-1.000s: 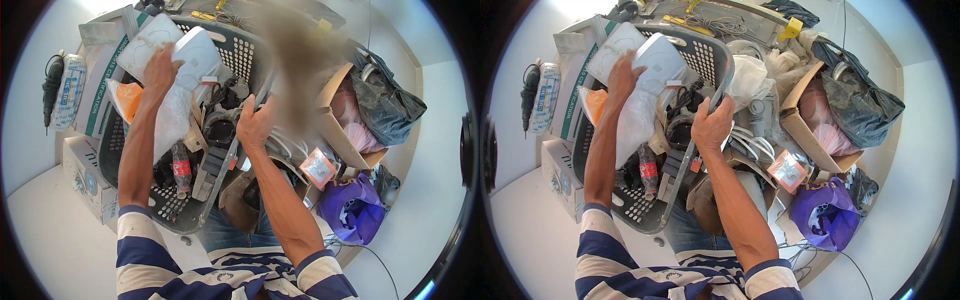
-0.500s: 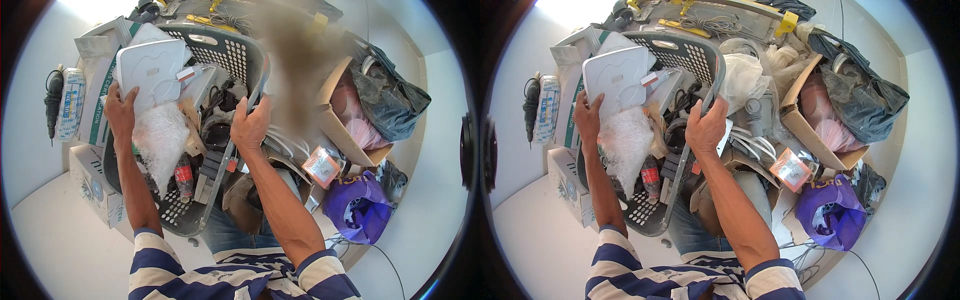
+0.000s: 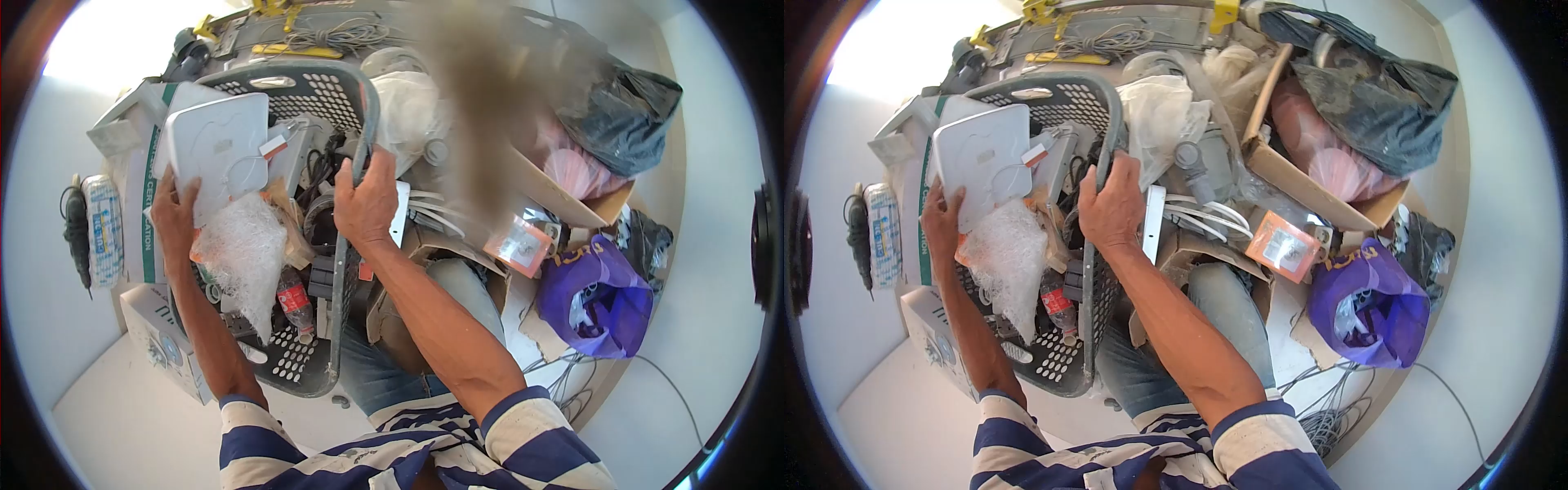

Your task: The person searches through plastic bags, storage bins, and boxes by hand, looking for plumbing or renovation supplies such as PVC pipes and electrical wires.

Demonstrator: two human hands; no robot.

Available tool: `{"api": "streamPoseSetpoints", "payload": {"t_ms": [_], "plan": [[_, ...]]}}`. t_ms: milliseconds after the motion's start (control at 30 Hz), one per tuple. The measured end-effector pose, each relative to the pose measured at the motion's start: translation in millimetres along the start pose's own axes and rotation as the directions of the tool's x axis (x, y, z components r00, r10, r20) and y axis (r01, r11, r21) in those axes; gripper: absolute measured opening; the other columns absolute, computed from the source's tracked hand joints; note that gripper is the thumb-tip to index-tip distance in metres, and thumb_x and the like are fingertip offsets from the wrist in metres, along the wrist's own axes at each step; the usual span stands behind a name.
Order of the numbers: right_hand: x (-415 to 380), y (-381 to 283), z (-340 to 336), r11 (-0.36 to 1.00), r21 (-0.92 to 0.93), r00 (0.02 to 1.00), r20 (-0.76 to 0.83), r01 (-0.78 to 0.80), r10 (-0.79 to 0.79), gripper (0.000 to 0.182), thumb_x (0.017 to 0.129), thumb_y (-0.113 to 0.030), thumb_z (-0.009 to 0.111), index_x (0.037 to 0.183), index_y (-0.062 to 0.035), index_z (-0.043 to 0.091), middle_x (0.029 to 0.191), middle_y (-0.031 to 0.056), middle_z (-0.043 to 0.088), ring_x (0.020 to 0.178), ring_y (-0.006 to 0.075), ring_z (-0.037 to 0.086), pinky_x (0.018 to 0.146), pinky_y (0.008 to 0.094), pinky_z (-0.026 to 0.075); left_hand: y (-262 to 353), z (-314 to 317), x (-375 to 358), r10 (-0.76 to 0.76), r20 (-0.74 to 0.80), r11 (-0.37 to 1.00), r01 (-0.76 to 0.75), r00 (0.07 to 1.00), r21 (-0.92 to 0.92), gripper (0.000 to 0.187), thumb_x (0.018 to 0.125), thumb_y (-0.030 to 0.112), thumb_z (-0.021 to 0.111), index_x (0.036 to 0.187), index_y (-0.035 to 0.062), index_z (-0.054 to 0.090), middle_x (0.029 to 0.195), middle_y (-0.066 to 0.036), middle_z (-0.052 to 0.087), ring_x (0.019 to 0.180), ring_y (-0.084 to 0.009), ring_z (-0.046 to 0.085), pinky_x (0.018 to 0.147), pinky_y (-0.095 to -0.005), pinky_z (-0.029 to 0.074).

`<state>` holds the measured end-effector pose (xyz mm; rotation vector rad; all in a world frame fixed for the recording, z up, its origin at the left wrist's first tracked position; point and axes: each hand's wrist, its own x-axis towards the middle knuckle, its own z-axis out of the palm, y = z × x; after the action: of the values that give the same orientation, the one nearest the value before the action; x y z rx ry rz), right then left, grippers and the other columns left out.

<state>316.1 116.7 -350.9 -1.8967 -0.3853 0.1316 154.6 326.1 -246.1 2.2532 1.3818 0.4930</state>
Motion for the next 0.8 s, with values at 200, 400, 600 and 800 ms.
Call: {"api": "streamPoseSetpoints", "payload": {"t_ms": [200,400,600,800], "plan": [[1,-3,0,0.999,0.042,0.999,-0.034,-0.017,0.019,0.035,0.088,-0.018,0.057,0.115,0.0010,0.046,0.104,0.0215,0.050,0.090,0.0425,0.058,0.074,0.0490,0.049,96,57,-96,0.375,0.418,0.894,-0.442,0.828,0.074,0.072,0.080,0.016,0.071,0.142,-0.0036,0.038,0.147,-0.026,0.036,0.134,-0.0385,0.037,0.111,-0.0444,0.031],[0,-5,-9,0.995,0.062,0.997,0.017,-0.073,0.072,0.035,0.087,-0.021,0.059,0.112,-0.0014,0.045,0.103,0.0205,0.050,0.091,0.0418,0.059,0.073,0.0499,0.050,91,138,-167,0.284,0.333,0.956,-0.240,0.899,-0.168,0.057,0.082,0.011,0.066,0.132,-0.0070,0.046,0.130,-0.028,0.054,0.122,-0.0419,0.051,0.100,-0.0424,0.041],[-3,-5,-16,0.978,0.118,0.983,0.079,-0.173,0.165,0.040,0.084,-0.028,0.065,0.109,-0.0022,0.047,0.104,0.0201,0.051,0.092,0.0418,0.059,0.076,0.0486,0.050,97,139,-166,0.197,0.299,0.973,-0.223,0.934,0.057,0.034,0.086,0.011,0.061,0.117,-0.0025,0.060,0.097,-0.026,0.067,0.096,-0.0439,0.063,0.078,-0.0477,0.048],[-23,35,-135,0.950,0.200,0.959,0.204,-0.238,0.197,0.034,0.084,-0.027,0.067,0.103,0.0001,0.061,0.093,0.0195,0.063,0.089,0.0375,0.062,0.077,0.0449,0.049,94,144,-169,0.132,0.195,0.897,-0.201,0.972,0.394,0.033,0.094,0.026,0.055,0.118,0.0048,0.061,0.096,-0.023,0.068,0.091,-0.0420,0.065,0.079,-0.0511,0.049]]}}
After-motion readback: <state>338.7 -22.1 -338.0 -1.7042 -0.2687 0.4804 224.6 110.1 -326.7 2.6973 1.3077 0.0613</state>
